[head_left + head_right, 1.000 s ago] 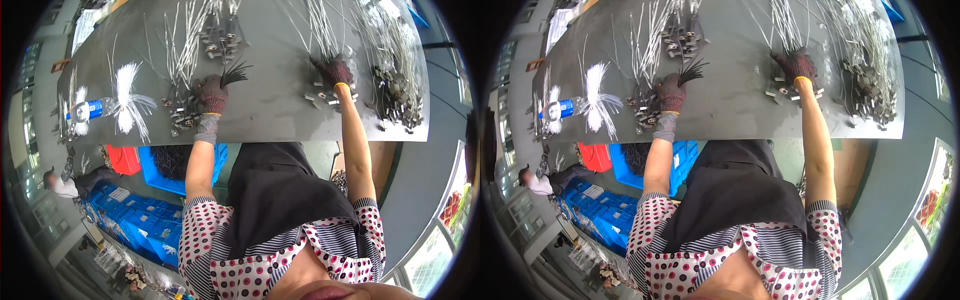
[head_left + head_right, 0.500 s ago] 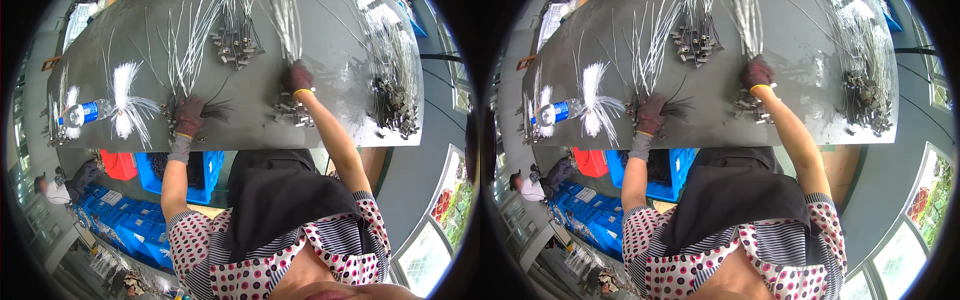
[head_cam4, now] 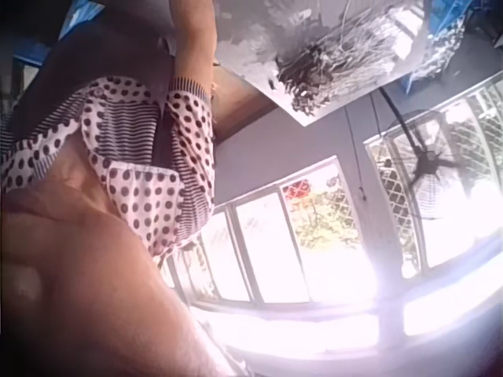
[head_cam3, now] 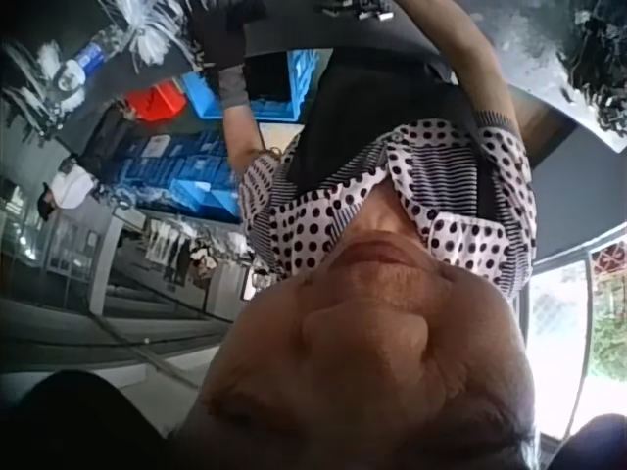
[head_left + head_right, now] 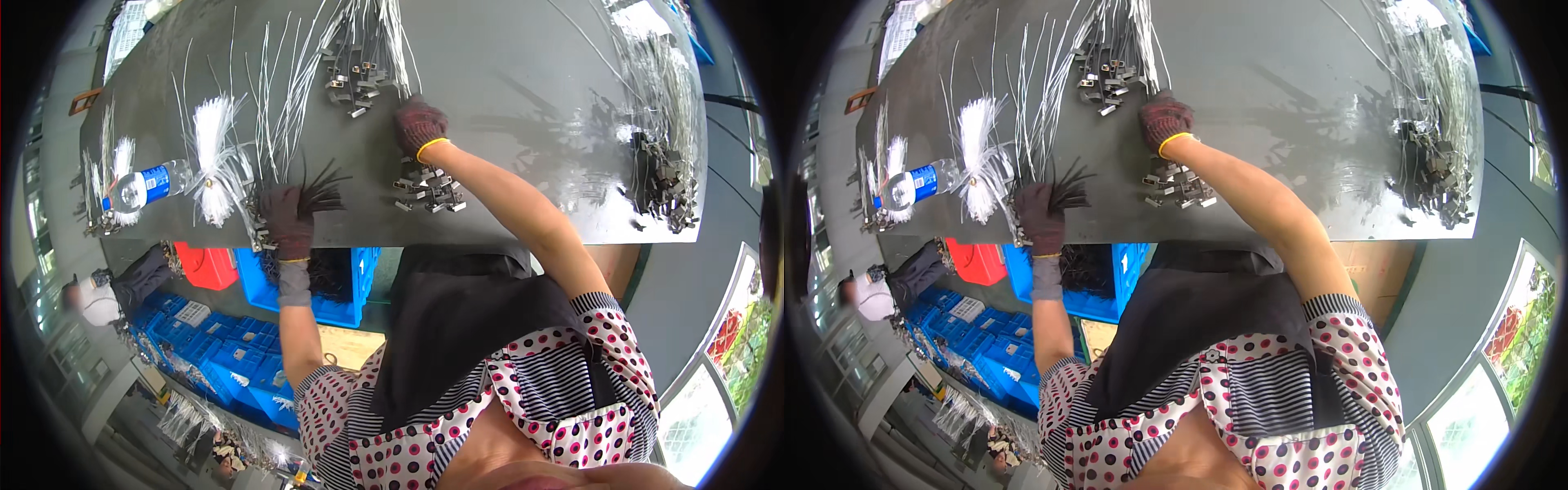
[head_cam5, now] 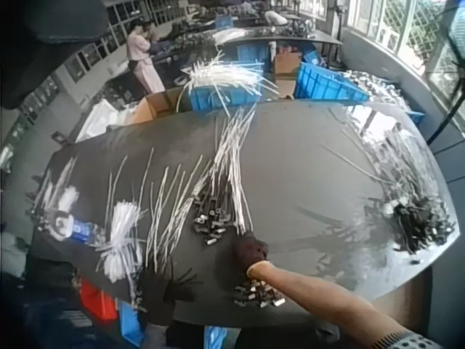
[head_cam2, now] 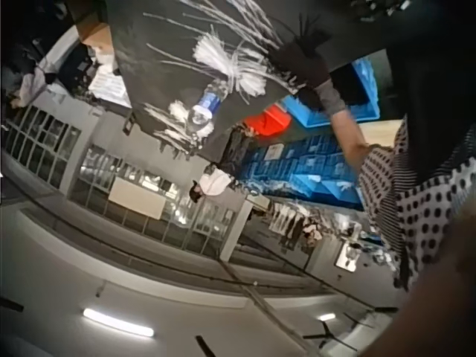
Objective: Organizing and bundling thin metal wires or harnesses on a factory production floor.
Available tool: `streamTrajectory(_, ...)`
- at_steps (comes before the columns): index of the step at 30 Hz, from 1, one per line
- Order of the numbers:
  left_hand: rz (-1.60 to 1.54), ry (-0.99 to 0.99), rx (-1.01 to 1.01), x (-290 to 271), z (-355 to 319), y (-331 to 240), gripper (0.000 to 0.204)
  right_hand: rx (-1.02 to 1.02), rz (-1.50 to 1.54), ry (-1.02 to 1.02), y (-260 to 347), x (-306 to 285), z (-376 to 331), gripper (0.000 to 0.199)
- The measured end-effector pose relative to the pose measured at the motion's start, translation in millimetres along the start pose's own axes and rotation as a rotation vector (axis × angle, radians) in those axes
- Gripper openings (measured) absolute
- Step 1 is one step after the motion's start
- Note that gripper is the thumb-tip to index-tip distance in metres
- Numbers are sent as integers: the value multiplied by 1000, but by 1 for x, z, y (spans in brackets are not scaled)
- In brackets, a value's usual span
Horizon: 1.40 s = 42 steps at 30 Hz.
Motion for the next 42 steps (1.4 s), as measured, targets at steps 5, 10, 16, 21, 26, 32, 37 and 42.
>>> streamTrajectory(5,-114,-319,-28,4,-18,-35,29,-164,-64,96,47,8,8,20)
streamTrajectory(10,-658,-130,26,1,49,-132,9,-212,-51,-103,57,83,36,19)
streamTrajectory(16,-1394,469,-617,-7,40,-218,7,-368,394,257,50,-10,19,25)
streamTrajectory(21,-1320,903,-423,24,30,-251,18,-397,372,236,-42,-24,1,39)
streamTrajectory(26,-1216,773,-100,31,57,-260,26,-71,715,-214,-182,-13,-47,47)
streamTrajectory(32,-1482,848,-93,63,76,-321,27,529,296,-914,-422,-29,-200,40)
streamTrajectory(37,-1522,763,-309,86,79,-380,34,885,-97,-640,-513,-21,-258,47)
streamTrajectory(42,-1525,619,-375,103,91,-445,46,840,-114,-480,-527,-20,-278,43)
Point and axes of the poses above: each hand's wrist, its own z-axis towards the middle knuckle, its own x-axis out of the palm, y = z × x, the point moved 3 cm from there along z, towards the middle knuckle, and after that the axes turned 10 degrees about x, right-handed, at the moved point
